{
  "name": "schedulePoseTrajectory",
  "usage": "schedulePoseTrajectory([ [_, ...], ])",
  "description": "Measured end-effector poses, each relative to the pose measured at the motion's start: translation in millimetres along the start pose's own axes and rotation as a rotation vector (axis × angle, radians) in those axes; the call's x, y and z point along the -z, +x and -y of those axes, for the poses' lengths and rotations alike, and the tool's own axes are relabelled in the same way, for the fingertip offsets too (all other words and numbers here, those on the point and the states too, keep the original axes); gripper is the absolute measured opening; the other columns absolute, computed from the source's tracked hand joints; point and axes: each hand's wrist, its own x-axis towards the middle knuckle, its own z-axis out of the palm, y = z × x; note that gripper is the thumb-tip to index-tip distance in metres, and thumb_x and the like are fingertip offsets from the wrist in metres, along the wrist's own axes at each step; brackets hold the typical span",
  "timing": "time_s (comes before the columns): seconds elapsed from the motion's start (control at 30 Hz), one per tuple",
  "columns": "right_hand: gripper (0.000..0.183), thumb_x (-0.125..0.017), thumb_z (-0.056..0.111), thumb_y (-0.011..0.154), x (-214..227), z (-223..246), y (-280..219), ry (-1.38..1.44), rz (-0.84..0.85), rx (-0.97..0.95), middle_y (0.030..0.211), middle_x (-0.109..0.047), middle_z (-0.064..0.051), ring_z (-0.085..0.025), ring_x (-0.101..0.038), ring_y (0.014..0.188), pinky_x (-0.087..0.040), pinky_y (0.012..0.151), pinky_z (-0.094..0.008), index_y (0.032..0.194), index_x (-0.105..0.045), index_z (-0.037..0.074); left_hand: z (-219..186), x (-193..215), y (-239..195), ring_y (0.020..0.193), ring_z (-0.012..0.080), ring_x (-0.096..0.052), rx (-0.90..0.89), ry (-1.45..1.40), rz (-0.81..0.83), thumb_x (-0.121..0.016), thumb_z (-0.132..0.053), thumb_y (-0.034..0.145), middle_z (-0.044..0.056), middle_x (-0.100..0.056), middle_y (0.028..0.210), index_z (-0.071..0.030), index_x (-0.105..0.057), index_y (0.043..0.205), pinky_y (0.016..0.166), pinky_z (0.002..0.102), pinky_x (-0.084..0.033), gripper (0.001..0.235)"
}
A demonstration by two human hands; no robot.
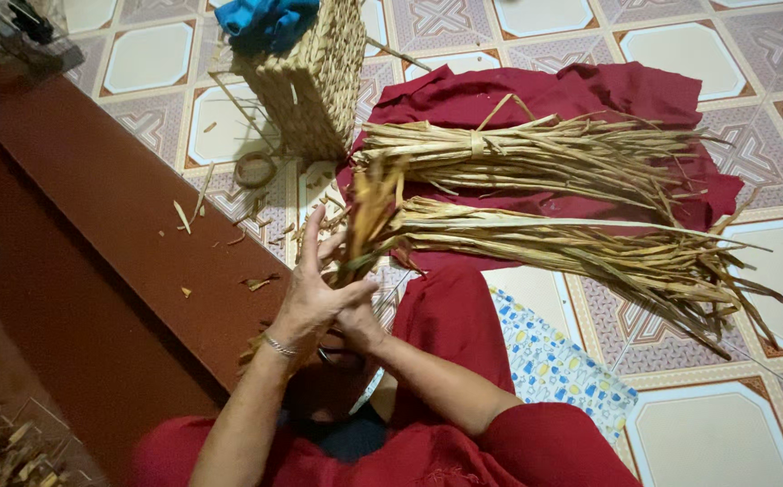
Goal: The person sits on the floor and uses shears to trim the ends of dried plant stems. They repeatedly cut the stems, gather the trimmed pieces, and place them into a wire basket while discarding small cuttings onto the floor.
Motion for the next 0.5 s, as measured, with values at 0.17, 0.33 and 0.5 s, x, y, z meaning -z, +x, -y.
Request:
schedulePoseTrajectory([
  [0.17,0.023,-0.060,0.030,0.103,42,23,3,0.210,-0.222,-0.005,0.095,-0.073,-0.003,-0.020,-0.073,0.099,-0.057,0.092,-0.037,0.103,-0.064,0.007,67,20,3,0.148,0.0343,-0.032,0.068,0.570,0.244,-0.097,-0.060,0.042,0.017,-0.028,0.163,-0.026,-0.002,0.162,0.119,0.066,-0.012,0.157],
  [0.33,0.018,-0.066,0.023,0.100,64,39,-2,0.570,-0.368,-0.030,0.091,-0.068,-0.006,-0.022,-0.070,0.098,-0.054,0.088,-0.037,0.110,-0.061,0.009,152,-15,-14,0.146,0.0265,-0.038,0.173,0.695,0.293,-0.097,-0.058,0.045,0.006,-0.038,0.161,-0.026,-0.019,0.158,0.118,0.069,-0.009,0.141],
  [0.5,0.017,-0.063,0.020,0.101,80,41,-20,0.590,-0.412,0.026,0.097,-0.069,-0.007,-0.022,-0.069,0.097,-0.055,0.091,-0.038,0.109,-0.061,0.005,206,-44,-28,0.136,0.0267,-0.052,-0.042,0.528,0.134,-0.092,-0.046,0.059,0.011,-0.057,0.146,-0.020,-0.036,0.156,0.118,0.061,-0.025,0.114],
])
